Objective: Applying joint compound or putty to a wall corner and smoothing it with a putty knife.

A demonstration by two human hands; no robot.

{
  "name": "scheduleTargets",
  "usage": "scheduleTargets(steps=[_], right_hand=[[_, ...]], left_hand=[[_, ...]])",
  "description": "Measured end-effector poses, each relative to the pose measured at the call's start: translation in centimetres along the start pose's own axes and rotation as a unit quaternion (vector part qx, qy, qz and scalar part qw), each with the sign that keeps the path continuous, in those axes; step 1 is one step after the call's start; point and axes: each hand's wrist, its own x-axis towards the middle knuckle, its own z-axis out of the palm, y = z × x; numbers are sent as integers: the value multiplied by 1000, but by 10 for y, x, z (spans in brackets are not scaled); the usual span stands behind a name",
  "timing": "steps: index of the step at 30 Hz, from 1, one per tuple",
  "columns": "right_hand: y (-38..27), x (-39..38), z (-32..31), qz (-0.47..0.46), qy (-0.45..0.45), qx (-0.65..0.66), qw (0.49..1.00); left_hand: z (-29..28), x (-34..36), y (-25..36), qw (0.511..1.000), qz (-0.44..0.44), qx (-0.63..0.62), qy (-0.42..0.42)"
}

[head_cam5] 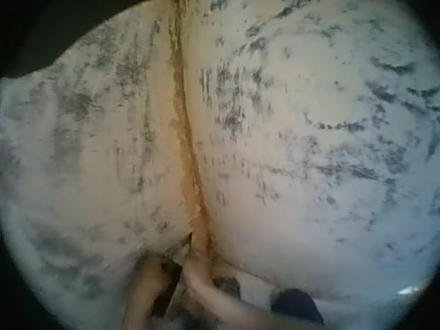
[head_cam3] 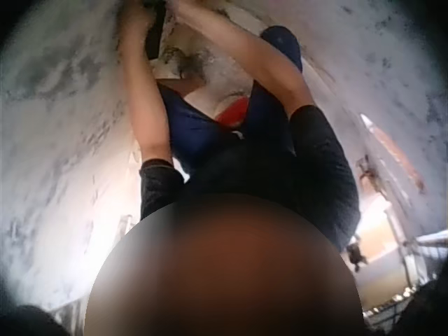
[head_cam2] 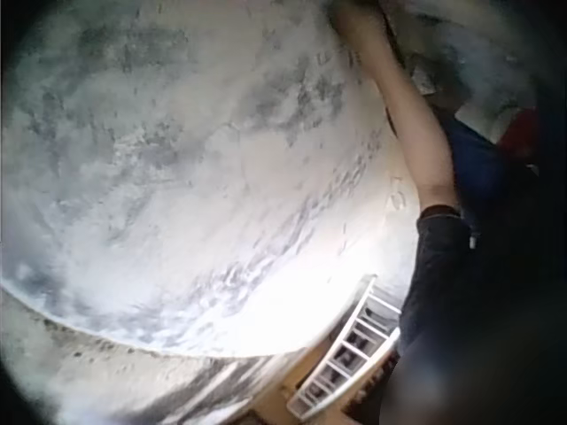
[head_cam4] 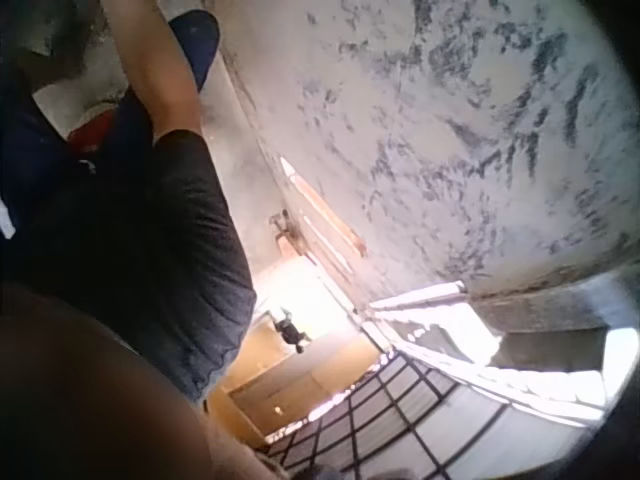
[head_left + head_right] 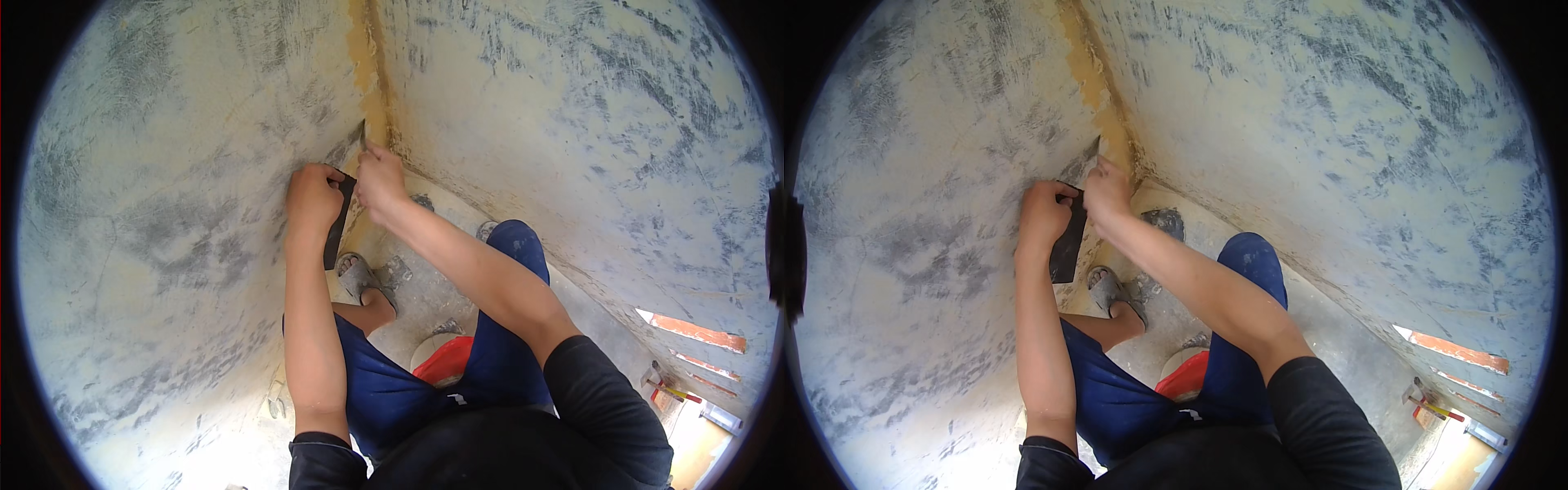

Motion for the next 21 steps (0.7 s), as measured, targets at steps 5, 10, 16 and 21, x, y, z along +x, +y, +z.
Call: scheduleTargets(steps=[5,10,16,21], right_hand=[[-3,-5,2,-5,21,-20,1000],[-1,0,0,-37,12,-23,999],[11,16,3,-63,31,-20,997],[-8,14,-4,-19,1,43,999]], left_hand=[[4,-2,-6,1000,17,5,11],[2,-4,-2,1000,12,2,9],[5,-1,-9,1000,22,14,9],[4,-1,-4,1000,27,5,13]])
